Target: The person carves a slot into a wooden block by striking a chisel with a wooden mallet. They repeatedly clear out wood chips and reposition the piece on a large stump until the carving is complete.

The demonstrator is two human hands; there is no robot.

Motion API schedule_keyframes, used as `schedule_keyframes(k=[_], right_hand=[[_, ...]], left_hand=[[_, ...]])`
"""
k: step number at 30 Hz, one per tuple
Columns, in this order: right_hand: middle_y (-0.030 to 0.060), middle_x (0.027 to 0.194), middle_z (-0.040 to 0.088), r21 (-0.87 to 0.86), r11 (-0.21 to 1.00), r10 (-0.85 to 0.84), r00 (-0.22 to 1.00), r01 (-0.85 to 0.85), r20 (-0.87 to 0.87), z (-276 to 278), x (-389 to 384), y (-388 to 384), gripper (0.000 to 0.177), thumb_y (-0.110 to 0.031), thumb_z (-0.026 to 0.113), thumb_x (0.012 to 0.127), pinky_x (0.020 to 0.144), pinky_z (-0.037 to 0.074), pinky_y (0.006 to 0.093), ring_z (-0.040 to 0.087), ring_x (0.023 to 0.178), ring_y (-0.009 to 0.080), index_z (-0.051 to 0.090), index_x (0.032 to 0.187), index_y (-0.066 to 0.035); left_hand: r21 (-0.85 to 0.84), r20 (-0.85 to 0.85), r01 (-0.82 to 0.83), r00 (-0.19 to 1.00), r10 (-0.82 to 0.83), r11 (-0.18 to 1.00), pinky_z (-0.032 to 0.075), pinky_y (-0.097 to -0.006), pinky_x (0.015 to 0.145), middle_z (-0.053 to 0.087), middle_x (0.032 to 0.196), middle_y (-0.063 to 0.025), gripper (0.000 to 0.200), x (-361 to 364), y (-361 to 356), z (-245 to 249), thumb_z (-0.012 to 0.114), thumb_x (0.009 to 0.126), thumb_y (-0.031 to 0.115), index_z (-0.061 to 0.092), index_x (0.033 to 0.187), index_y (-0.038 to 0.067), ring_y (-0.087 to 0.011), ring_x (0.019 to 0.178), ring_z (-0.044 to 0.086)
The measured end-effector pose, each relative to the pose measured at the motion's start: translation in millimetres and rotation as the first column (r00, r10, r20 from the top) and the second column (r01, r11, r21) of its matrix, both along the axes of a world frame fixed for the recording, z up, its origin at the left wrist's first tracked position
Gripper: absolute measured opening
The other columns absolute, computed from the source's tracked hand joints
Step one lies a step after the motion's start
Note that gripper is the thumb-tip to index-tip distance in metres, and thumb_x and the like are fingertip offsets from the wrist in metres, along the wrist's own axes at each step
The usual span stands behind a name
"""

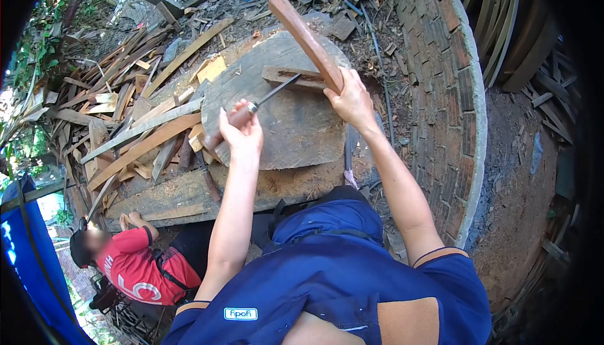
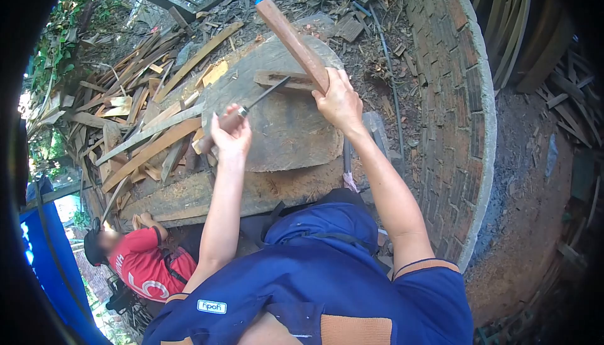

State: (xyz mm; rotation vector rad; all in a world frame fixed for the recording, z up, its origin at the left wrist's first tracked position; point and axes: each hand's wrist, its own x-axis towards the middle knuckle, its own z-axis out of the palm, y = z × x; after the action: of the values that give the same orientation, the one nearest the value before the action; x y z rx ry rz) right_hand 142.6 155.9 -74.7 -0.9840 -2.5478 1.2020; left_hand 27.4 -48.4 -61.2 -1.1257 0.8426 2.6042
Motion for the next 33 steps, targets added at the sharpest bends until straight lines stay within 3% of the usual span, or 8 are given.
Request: schedule_keyframes(k=[3,6,9,16,23,25,28,33], right_hand=[[0.0100,0.125,0.055,0.025,1.000,-0.007,1.000,0.007,0.013,1.0,1.3,-2.8,0.052,-0.025,0.073,0.082,0.087,0.050,0.0503,0.062,0.105,0.0398,0.049,0.127,-0.014],[0.0096,0.124,0.055,0.003,1.000,0.007,1.000,-0.007,0.023,1.2,-0.2,-1.0,0.051,-0.024,0.073,0.082,0.086,0.050,0.0503,0.062,0.105,0.0400,0.050,0.126,-0.014],[0.0098,0.123,0.055,0.018,1.000,0.023,1.000,-0.023,-0.003,0.9,0.7,-0.3,0.050,-0.024,0.073,0.082,0.086,0.051,0.0502,0.062,0.104,0.0401,0.050,0.125,-0.014],[0.0112,0.117,0.059,0.091,0.996,-0.002,0.999,0.006,-0.041,4.5,0.9,-4.3,0.047,-0.023,0.074,0.081,0.084,0.052,0.0486,0.064,0.099,0.0390,0.053,0.121,-0.011],[0.0116,0.106,0.063,0.174,0.983,0.066,0.998,-0.063,-0.011,17.0,22.9,-25.9,0.056,-0.028,0.079,0.075,0.078,0.055,0.0456,0.067,0.094,0.0353,0.055,0.123,-0.012],[0.0132,0.107,0.067,0.164,0.985,0.058,0.998,-0.055,-0.015,23.4,24.2,-23.0,0.059,-0.030,0.081,0.074,0.081,0.055,0.0443,0.068,0.095,0.0338,0.056,0.125,-0.012],[0.0194,0.104,0.071,-0.207,0.977,0.065,0.995,-0.049,0.072,21.3,23.7,-4.0,0.063,-0.029,0.081,0.074,0.087,0.053,0.0415,0.069,0.099,0.0320,0.056,0.128,-0.009],[0.0222,0.106,0.069,-0.252,0.966,0.048,0.998,-0.054,-0.027,1.4,31.5,-1.6,0.067,-0.030,0.083,0.072,0.087,0.053,0.0411,0.069,0.101,0.0319,0.056,0.127,-0.004]], left_hand=[[-0.141,-0.380,0.009,0.923,-0.062,0.990,0.054,-0.0402,0.089,0.056,0.072,-0.0062,0.022,-22.3,10.0,21.8,0.062,0.093,0.021,0.048,0.082,0.007,-0.0214,0.077,0.060],[-0.322,-0.680,0.044,0.684,-0.264,0.946,0.051,-0.0438,0.087,0.054,0.067,-0.0032,0.017,-33.6,35.2,66.5,0.065,0.088,0.011,0.049,0.081,0.010,-0.0183,0.069,0.058],[-0.483,-0.748,0.157,0.438,-0.499,0.861,0.049,-0.0429,0.082,0.052,0.067,-0.0043,0.014,-44.6,57.6,76.8,0.061,0.090,0.008,0.049,0.082,0.009,-0.0182,0.067,0.055],[-0.706,-0.615,0.313,0.173,-0.770,0.635,0.051,-0.0372,0.075,0.052,0.066,-0.0039,0.015,-48.1,74.2,74.3,0.061,0.091,0.006,0.050,0.081,0.006,-0.0150,0.064,0.053],[-0.614,-0.646,0.403,0.238,-0.725,0.679,0.051,-0.0333,0.067,0.056,0.064,-0.0053,0.017,-56.6,75.5,69.6,0.063,0.088,0.005,0.052,0.076,0.004,-0.0156,0.060,0.057],[-0.633,-0.614,0.452,0.201,-0.763,0.629,0.050,-0.0370,0.076,0.052,0.067,-0.0035,0.014,-57.8,73.5,73.2,0.058,0.092,0.008,0.049,0.082,0.007,-0.0147,0.065,0.053],[-0.613,-0.618,0.467,0.220,-0.755,0.637,0.048,-0.0384,0.078,0.050,0.065,-0.0026,0.014,-55.7,71.6,75.0,0.056,0.093,0.009,0.049,0.081,0.008,-0.0145,0.064,0.051],[-0.619,-0.623,0.476,0.185,-0.760,0.624,0.046,-0.0389,0.076,0.048,0.063,-0.0025,0.016,-50.3,72.0,79.5,0.056,0.092,0.012,0.047,0.079,0.009,-0.0149,0.062,0.050]])
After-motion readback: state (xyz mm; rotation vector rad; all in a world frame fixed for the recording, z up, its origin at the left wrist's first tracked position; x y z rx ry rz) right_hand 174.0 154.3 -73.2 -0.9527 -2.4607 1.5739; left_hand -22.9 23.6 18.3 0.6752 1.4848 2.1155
